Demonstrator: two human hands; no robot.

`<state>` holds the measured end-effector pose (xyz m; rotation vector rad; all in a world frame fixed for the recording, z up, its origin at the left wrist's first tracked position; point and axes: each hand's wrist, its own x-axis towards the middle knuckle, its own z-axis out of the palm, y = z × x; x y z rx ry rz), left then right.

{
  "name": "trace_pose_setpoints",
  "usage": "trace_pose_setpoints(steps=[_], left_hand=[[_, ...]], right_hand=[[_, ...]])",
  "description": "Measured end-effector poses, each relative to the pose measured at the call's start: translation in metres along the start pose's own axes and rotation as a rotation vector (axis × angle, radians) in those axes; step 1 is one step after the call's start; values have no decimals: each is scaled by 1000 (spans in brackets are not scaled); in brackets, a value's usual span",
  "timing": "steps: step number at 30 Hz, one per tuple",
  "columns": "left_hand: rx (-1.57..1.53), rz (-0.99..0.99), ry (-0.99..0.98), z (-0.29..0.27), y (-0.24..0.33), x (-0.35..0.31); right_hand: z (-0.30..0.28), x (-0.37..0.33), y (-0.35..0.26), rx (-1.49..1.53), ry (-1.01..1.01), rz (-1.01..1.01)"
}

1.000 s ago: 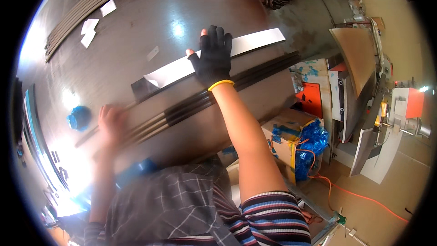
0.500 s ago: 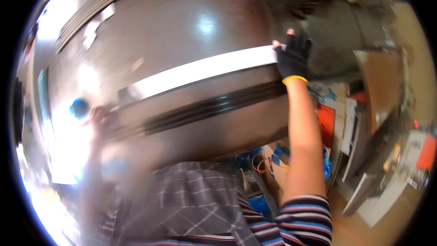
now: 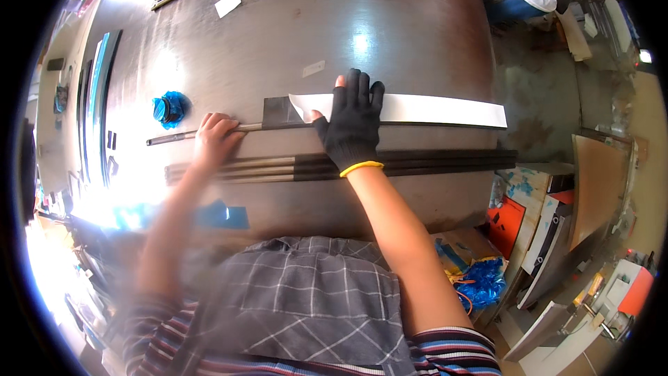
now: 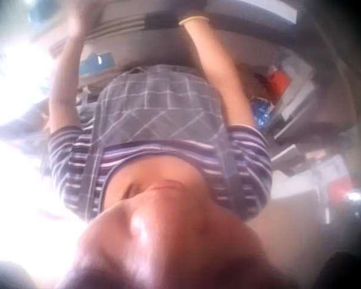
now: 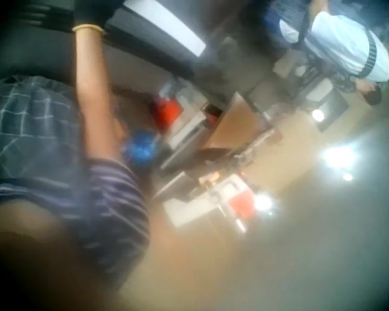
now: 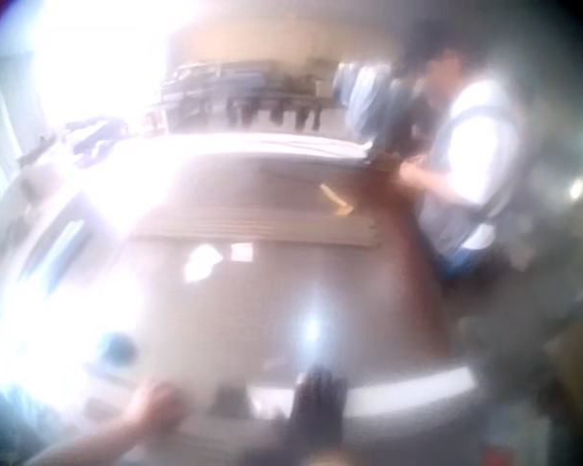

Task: The person applies white tape to several long, thin metal rods laid out on a large metal table. They use a paper template to measure and align the tape, then smooth it down with their gloved hands. The person repeats this process for multiple rods, occasionally adjusting the template and tape.

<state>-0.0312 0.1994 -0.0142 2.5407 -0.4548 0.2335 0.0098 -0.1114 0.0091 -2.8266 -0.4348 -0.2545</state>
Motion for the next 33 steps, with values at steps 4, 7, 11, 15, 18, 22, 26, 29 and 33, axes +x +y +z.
trace_pose_setpoints(steps=[4,7,11,15,18,22,26,29,33], left_hand=[[-24,3,15,0,0,2],[-12,-4,5,1,3,5],[-10,-49,-29,-3,1,0],[36,-61,-52,-1,-3,-2],[105,-58,-101,0,-15,-13],[57,-114,-111,-5,-2,-2],[107,-133,-127,-14,12,1],[98,-66,-96,-15,13,3],[101,-49,-96,-14,7,7]], right_hand=[[14,2,-26,0,-10,8],[14,-1,-33,113,-105,-26],[10,-21,36,68,67,101],[-20,-49,170,-190,30,289],[-57,-55,266,-260,-139,480],[-73,-70,338,-343,-112,681],[-37,-64,242,-216,97,105],[-24,-49,142,-43,-5,-38],[-16,-36,82,35,9,-143]])
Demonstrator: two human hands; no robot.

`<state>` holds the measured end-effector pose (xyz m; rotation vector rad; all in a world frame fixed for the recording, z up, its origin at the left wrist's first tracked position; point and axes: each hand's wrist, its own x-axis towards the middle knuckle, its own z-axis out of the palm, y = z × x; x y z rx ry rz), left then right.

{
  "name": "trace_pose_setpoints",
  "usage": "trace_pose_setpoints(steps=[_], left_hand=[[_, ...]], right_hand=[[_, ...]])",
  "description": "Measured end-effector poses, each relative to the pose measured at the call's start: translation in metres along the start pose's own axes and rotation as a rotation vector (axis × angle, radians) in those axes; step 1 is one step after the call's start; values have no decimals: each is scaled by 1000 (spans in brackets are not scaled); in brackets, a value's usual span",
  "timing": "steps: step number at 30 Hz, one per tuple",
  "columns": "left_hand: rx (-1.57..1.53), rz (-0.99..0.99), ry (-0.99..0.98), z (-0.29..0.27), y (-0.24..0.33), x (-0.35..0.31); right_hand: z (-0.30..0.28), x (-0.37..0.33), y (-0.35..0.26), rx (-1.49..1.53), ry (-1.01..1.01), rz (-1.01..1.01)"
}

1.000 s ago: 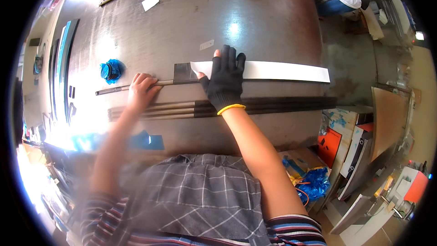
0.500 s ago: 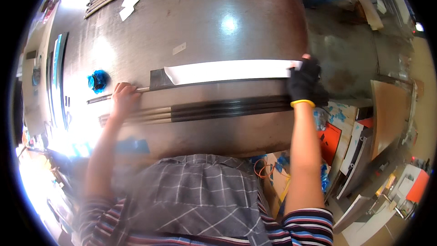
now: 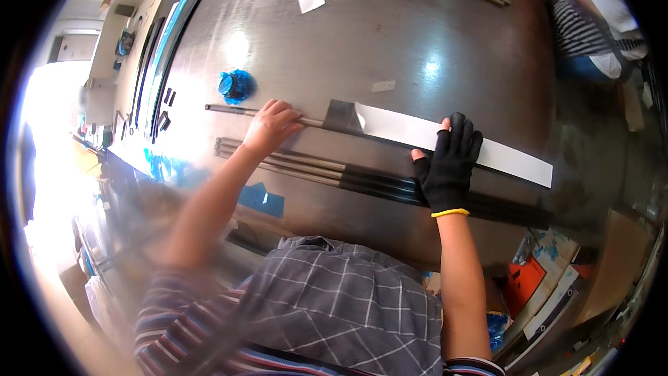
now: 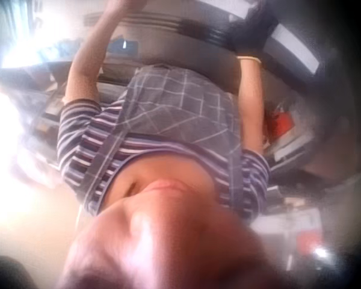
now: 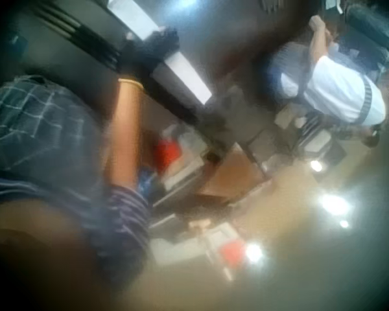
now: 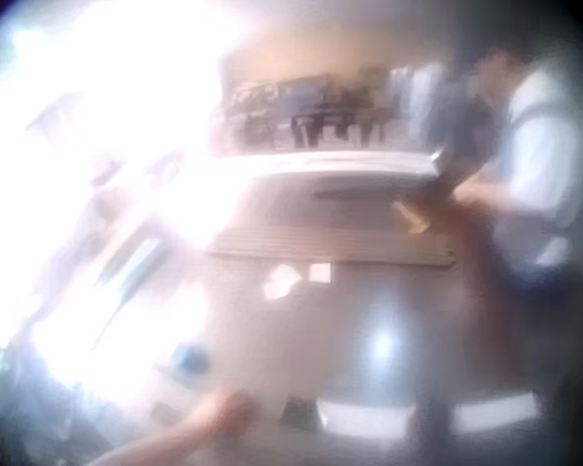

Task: The person applies white tape to several long, thin metal rods laid out on a large metal table. They use a paper template to measure and align the tape, then smooth it down with their gloved hands. The person repeats this process for multiple rods, occasionally adjusting the template and tape.

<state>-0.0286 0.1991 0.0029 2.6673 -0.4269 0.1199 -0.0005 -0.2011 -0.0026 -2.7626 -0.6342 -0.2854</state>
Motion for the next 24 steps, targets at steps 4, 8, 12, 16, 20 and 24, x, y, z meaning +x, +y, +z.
trace_pose_setpoints(steps=[4,8,12,16,20,24], left_hand=[[11,57,13,0,-6,18],[-5,-12,-13,1,-4,20],[2,-89,-11,-6,17,33],[-112,84,-99,-4,50,73],[-195,291,-229,10,65,108],[-208,395,-312,19,63,129]], right_hand=[[5,9,5,-17,24,15],[5,11,4,-29,30,15],[7,8,4,-108,-15,43],[1,11,-3,-84,-34,72],[12,20,-33,35,-46,94],[14,42,-72,77,-91,45]])
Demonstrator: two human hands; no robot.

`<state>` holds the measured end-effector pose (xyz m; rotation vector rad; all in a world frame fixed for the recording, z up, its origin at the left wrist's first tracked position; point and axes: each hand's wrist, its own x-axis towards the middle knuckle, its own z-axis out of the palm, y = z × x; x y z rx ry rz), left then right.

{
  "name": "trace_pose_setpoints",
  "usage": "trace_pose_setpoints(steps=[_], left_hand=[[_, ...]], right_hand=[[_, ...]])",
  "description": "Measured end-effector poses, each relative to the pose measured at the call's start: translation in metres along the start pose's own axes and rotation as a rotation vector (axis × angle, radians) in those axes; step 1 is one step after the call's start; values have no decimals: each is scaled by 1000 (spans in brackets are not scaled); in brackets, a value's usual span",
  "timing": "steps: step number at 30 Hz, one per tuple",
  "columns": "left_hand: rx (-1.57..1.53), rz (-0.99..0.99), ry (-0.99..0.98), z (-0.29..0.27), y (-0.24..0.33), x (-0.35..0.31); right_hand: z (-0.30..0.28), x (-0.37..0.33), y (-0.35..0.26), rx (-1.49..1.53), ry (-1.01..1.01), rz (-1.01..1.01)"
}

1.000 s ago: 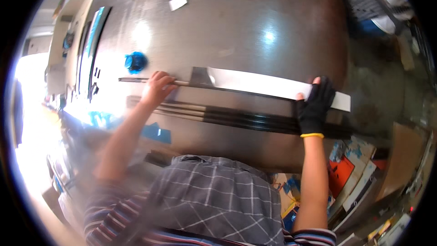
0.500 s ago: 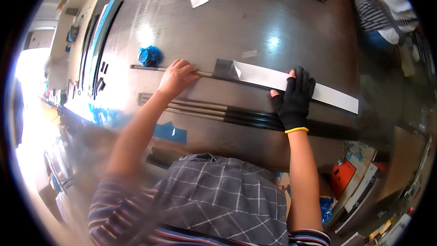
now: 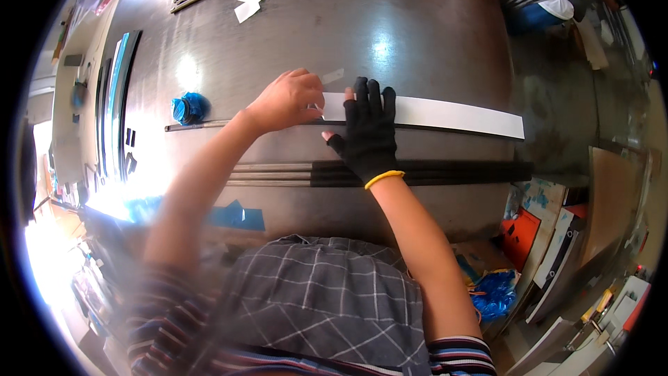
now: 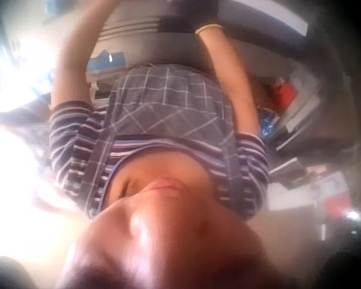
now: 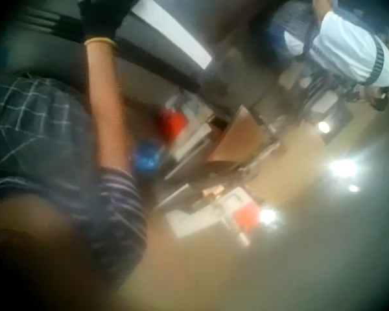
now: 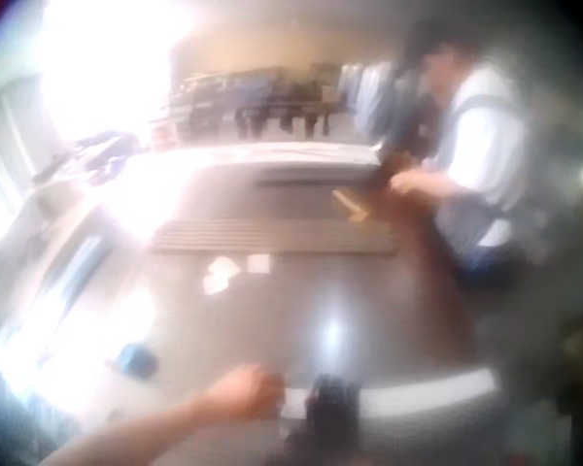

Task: The person applies white tape to several long, thin metal rods laid out on a large metal table. They use a paper template to measure and align the tape, then smooth it down with their gloved hands. The person repeats this process for multiple rods, occasionally adjusting the template and tape.

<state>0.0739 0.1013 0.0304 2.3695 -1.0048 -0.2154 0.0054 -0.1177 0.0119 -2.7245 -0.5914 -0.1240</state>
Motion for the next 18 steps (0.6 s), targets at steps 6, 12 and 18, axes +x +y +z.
trace_pose_setpoints(steps=[6,12,18], left_hand=[[-72,-9,-22,-5,-3,14],[-91,41,49,-4,-14,41],[-12,58,28,1,-19,62]], right_hand=[[-7,4,-2,60,56,-56],[-10,7,-1,117,55,-43],[-16,7,5,166,16,29]])
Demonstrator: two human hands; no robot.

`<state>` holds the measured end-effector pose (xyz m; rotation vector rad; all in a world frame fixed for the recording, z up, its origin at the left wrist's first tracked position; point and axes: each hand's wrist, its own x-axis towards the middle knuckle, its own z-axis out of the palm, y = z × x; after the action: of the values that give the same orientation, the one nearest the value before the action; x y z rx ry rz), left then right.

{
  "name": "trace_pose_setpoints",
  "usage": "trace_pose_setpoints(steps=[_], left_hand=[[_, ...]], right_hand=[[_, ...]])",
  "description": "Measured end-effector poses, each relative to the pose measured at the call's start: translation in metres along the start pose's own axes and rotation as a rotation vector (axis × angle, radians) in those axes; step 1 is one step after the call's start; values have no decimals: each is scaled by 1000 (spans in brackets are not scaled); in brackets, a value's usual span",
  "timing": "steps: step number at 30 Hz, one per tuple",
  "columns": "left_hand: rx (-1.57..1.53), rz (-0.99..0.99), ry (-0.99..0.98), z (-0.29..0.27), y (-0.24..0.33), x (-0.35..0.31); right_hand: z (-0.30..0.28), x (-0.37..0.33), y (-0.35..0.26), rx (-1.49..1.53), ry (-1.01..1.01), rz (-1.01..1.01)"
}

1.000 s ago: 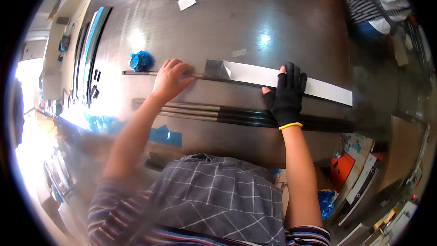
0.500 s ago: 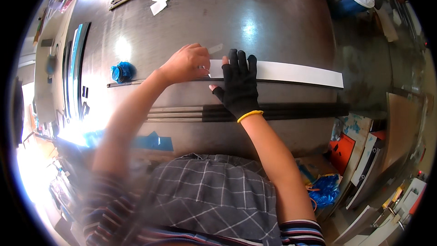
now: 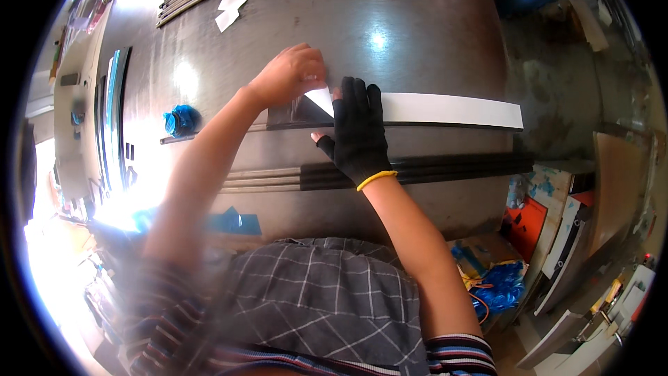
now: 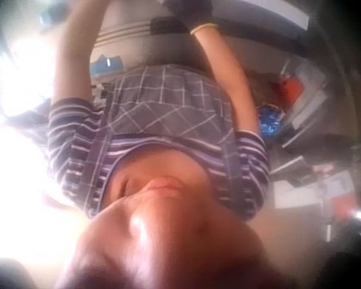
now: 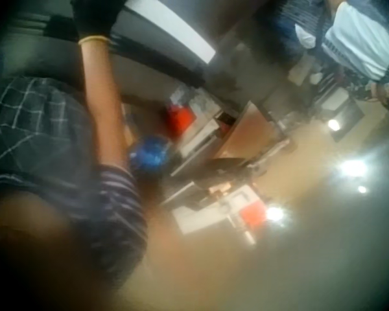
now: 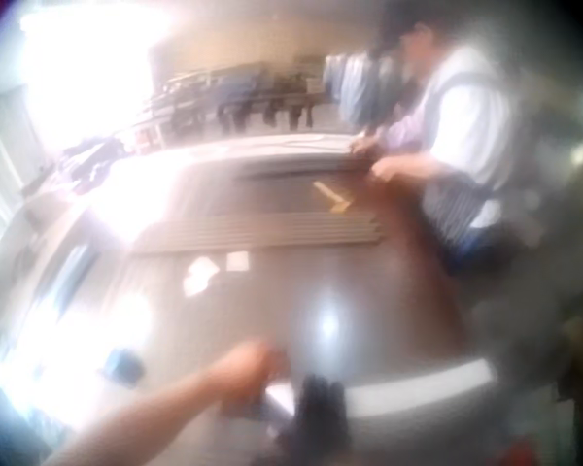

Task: The person applies white tape to several long, thin metal rods laid out on a large metal table. They use a paper template to measure and align the tape, then smooth it down with their gloved hands. The person repeats this process for multiple rods, occasionally adjusting the template and tape.

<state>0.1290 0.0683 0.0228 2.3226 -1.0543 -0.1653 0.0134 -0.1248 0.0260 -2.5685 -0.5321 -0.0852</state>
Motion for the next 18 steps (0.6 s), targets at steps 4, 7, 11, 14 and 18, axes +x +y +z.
trace_pose_setpoints(steps=[4,7,11,14,18], left_hand=[[25,-5,81,0,-13,21],[73,-32,135,-3,-22,46],[187,-12,190,-7,-42,89],[244,-51,230,-15,-46,124],[219,-393,136,-31,-43,186]], right_hand=[[-13,-13,23,-59,17,41],[-33,-20,43,-85,42,60],[-58,-32,77,-90,49,103],[-79,-41,104,-119,43,123],[-97,-64,148,-191,76,159]])
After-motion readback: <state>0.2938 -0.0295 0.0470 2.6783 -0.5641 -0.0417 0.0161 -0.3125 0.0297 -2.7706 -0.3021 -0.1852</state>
